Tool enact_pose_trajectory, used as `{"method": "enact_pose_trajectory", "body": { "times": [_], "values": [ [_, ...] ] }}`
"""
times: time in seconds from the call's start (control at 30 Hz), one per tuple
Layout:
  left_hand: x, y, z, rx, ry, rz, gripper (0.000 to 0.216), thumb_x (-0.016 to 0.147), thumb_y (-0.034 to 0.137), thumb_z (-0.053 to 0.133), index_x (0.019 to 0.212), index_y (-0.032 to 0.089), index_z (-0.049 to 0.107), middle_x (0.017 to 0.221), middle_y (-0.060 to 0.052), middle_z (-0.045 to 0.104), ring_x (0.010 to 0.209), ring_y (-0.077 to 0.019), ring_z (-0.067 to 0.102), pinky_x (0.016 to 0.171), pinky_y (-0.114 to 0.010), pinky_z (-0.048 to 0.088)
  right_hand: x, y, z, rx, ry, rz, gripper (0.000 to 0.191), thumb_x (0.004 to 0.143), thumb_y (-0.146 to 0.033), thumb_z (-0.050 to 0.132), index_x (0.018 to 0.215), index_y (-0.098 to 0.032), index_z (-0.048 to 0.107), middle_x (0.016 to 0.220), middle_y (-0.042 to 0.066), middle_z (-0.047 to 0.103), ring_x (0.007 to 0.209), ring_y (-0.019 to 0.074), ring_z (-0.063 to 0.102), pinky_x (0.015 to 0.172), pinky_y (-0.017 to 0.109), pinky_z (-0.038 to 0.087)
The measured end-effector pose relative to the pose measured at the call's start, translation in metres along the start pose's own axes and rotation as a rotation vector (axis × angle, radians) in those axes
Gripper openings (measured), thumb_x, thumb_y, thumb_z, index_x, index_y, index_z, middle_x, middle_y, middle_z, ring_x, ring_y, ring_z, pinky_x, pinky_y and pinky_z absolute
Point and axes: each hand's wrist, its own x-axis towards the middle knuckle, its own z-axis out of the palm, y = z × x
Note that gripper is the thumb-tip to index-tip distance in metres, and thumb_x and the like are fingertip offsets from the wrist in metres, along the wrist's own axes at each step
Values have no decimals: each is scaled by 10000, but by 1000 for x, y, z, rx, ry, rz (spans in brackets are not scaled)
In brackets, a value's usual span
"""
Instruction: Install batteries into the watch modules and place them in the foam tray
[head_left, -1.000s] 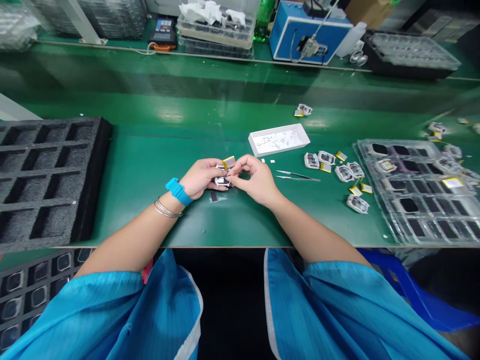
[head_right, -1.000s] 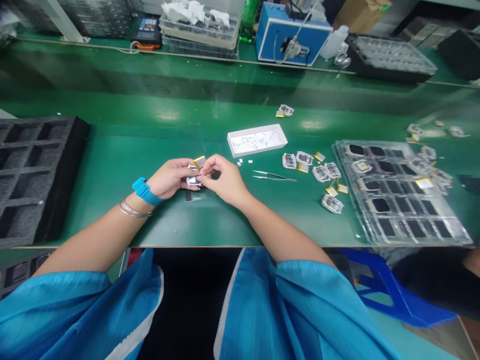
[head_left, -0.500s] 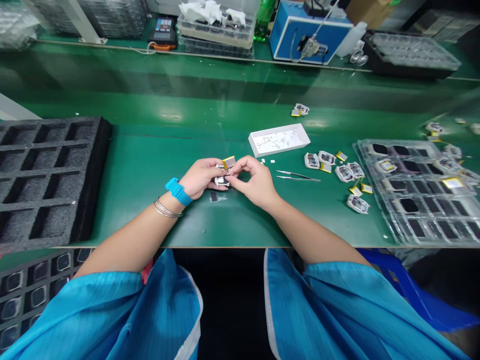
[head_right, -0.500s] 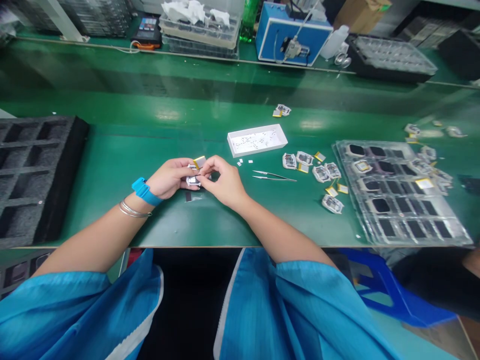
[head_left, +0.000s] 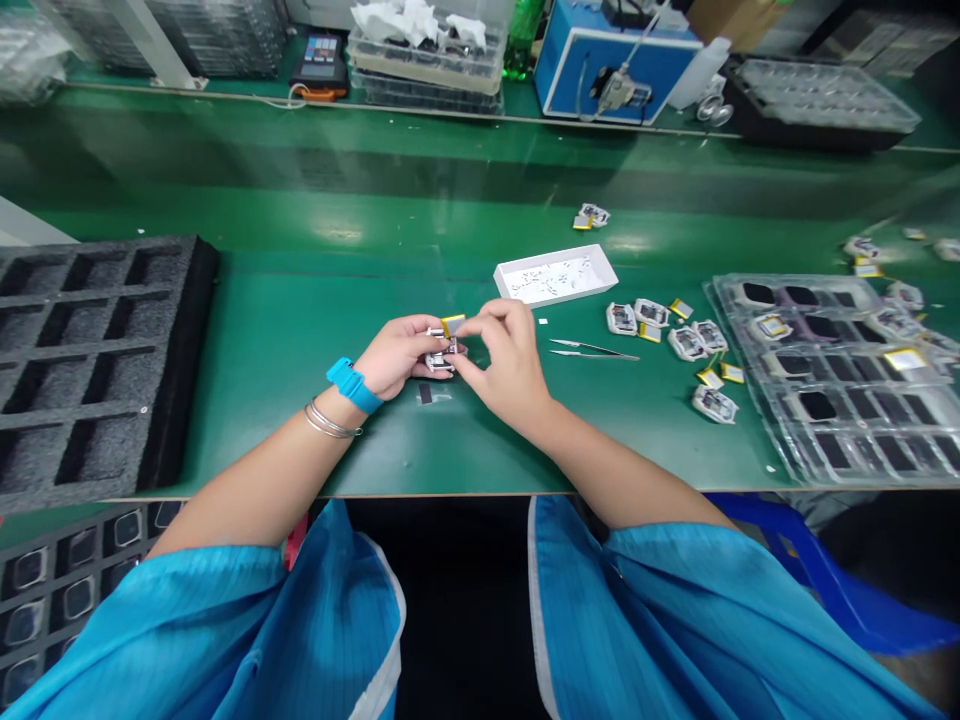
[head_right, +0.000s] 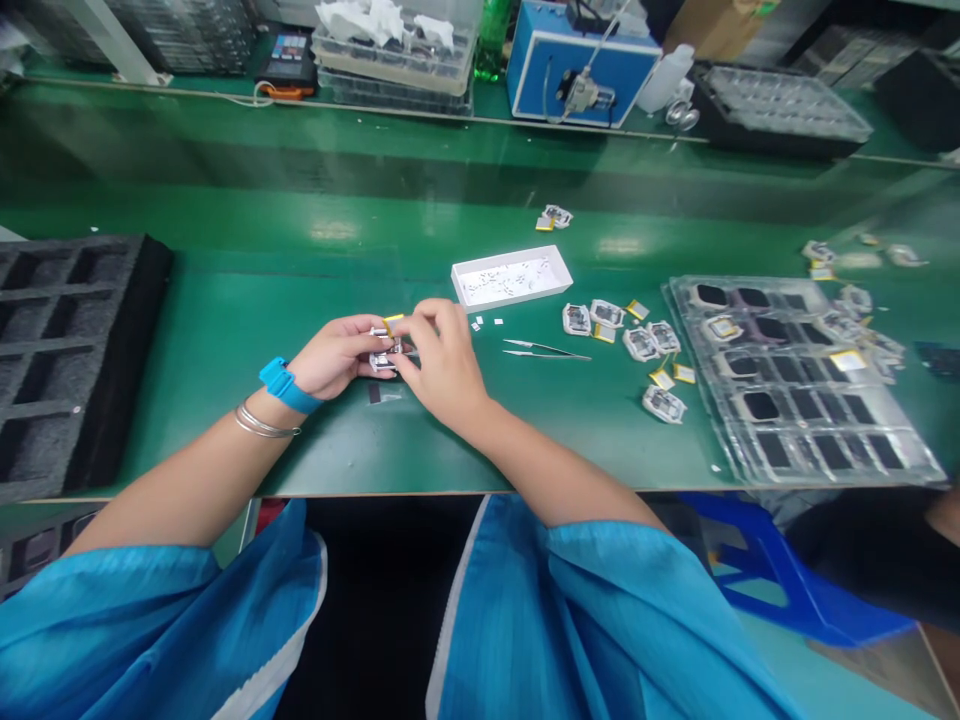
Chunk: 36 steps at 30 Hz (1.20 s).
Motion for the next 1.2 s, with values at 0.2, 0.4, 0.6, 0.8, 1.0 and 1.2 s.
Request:
{"method": "enact_pose_trajectory", "body": {
  "times": [0.2,0.4,0.6,0.8,1.0,1.2],
  "values": [
    [0,-1,0,35,-16,-6,187,696,105,690,882,116,670,733,-48,707,638,-170,695,548,-260,587,10,23,0,420,-113,330,295,787,-429,736,964,-209,652,993,49,677,896,191,638,828,356,524],
    [0,1,-4,-23,-196,-57,413,613,26,689,1016,117,697,935,-94,754,818,-202,739,741,-290,605,11,21,-1,362,-16,263,151,846,-361,682,819,-214,666,874,14,703,846,173,641,843,338,506],
    [4,-6,-6,0,-200,-8,492,593,12,786,1058,127,676,882,-57,749,774,-167,738,700,-226,587,9,16,-2,228,31,139,84,865,-299,660,823,-227,669,869,19,712,862,186,643,856,350,497],
    [7,-11,-4,5,-121,-9,428,606,35,801,1008,118,678,774,-41,734,677,-164,730,610,-214,585,7,13,1,190,28,115,70,865,-298,671,837,-238,691,898,17,741,869,196,651,858,367,502],
    [4,-5,-1,25,-93,-32,341,656,58,776,981,123,695,730,-28,723,636,-173,731,562,-209,583,6,11,2,209,34,104,70,861,-305,679,856,-241,709,893,12,748,860,194,664,856,371,507],
    [3,-4,0,58,-114,-64,189,728,84,721,913,102,686,717,-54,717,634,-183,730,566,-222,588,4,11,4,220,-10,100,107,877,-316,648,926,-248,716,896,13,749,857,192,677,869,375,516]
  ]
}}
